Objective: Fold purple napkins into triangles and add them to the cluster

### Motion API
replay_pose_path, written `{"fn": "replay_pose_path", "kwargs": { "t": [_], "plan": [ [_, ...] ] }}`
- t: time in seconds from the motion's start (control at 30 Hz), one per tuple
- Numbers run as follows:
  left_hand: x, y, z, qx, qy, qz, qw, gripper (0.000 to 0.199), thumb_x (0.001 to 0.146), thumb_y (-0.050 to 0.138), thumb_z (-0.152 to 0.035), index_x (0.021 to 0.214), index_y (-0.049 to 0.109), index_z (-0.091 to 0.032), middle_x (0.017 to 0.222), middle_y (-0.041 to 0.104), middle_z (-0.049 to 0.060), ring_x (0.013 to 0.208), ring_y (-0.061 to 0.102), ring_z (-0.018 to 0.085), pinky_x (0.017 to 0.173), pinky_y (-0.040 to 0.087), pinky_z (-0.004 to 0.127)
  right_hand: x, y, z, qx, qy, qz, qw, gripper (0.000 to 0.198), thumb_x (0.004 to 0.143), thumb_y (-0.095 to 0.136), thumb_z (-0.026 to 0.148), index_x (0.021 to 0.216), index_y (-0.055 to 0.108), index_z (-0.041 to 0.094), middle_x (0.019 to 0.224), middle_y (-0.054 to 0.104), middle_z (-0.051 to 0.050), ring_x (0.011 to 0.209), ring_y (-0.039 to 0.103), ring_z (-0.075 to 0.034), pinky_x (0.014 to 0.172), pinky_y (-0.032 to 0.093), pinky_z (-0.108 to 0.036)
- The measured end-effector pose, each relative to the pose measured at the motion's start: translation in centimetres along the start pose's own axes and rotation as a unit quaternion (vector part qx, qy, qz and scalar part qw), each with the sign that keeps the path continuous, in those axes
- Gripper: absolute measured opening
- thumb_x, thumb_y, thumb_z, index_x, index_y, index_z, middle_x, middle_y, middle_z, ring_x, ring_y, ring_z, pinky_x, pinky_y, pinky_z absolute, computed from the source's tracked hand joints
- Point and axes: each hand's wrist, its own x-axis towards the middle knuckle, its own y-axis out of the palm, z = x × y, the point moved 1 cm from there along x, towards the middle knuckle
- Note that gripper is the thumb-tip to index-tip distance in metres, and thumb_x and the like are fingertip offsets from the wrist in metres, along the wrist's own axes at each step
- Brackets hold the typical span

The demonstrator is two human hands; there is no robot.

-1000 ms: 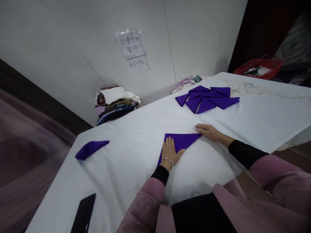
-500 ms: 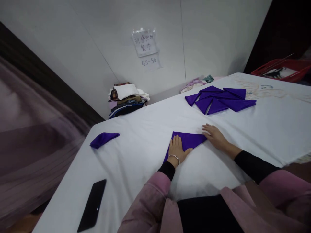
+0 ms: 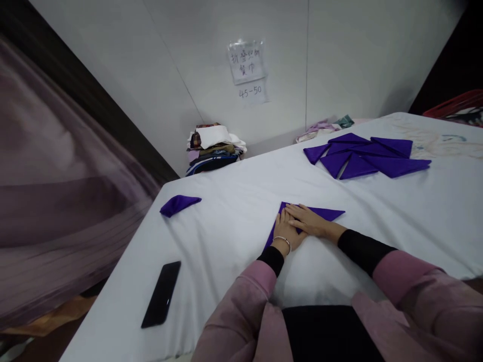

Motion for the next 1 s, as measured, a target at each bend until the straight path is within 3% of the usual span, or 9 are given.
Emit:
{"fn": "replay_pose_path", "kwargs": {
  "t": [0.23, 0.43, 0.73, 0.87, 1.0],
  "plan": [
    [-0.6, -0.1, 0.8, 0.000, 0.000, 0.004, 1.000, 0.097, 0.077, 0.038, -0.069, 0.146, 0.005, -0.009, 0.153, 0.012, 0.014, 0.140, 0.008, 0.029, 0.113, 0.012, 0.049, 0.0, 0.6, -0.2, -0.034, -0.008, -0.016, 0.999, 0.070, 0.090, 0.021, 0.062, 0.146, 0.023, 0.019, 0.149, 0.025, -0.009, 0.138, 0.016, -0.024, 0.112, 0.011, -0.046],
    [-3.9, -0.7, 2.6, 0.049, -0.013, -0.008, 0.999, 0.086, 0.083, 0.022, -0.070, 0.144, 0.020, -0.010, 0.151, 0.018, 0.014, 0.140, 0.007, 0.028, 0.112, 0.009, 0.053, 0.1, 1.5, -0.8, -0.117, -0.040, -0.040, 0.991, 0.072, 0.089, 0.024, 0.064, 0.143, 0.030, 0.017, 0.147, 0.029, -0.012, 0.137, 0.019, -0.027, 0.111, 0.016, -0.048],
    [-8.6, -1.9, 5.2, 0.080, -0.079, -0.007, 0.994, 0.082, 0.085, 0.024, -0.067, 0.143, 0.022, -0.009, 0.150, 0.021, 0.015, 0.139, 0.015, 0.029, 0.111, 0.015, 0.056, 0.2, 2.2, -1.4, -0.149, -0.057, -0.067, 0.985, 0.072, 0.088, 0.026, 0.065, 0.143, 0.029, 0.020, 0.147, 0.029, -0.012, 0.136, 0.022, -0.026, 0.110, 0.020, -0.048],
    [-9.2, -2.5, 3.4, 0.093, -0.075, -0.059, 0.991, 0.082, 0.084, 0.030, -0.066, 0.142, 0.023, -0.008, 0.149, 0.022, 0.018, 0.139, 0.014, 0.030, 0.110, 0.015, 0.057, 0.3, 2.3, -1.4, -0.148, -0.051, -0.075, 0.985, 0.072, 0.087, 0.026, 0.065, 0.143, 0.030, 0.020, 0.147, 0.030, -0.013, 0.136, 0.024, -0.027, 0.109, 0.020, -0.050],
    [-9.1, -1.8, -0.8, 0.085, 0.053, -0.073, 0.992, 0.086, 0.082, 0.029, -0.071, 0.142, 0.024, -0.009, 0.150, 0.023, 0.016, 0.140, 0.011, 0.028, 0.112, 0.014, 0.053, 0.3, 2.3, -1.5, -0.148, -0.049, -0.069, 0.985, 0.072, 0.088, 0.024, 0.064, 0.142, 0.032, 0.017, 0.146, 0.030, -0.014, 0.136, 0.024, -0.027, 0.110, 0.020, -0.049]
  ]
}}
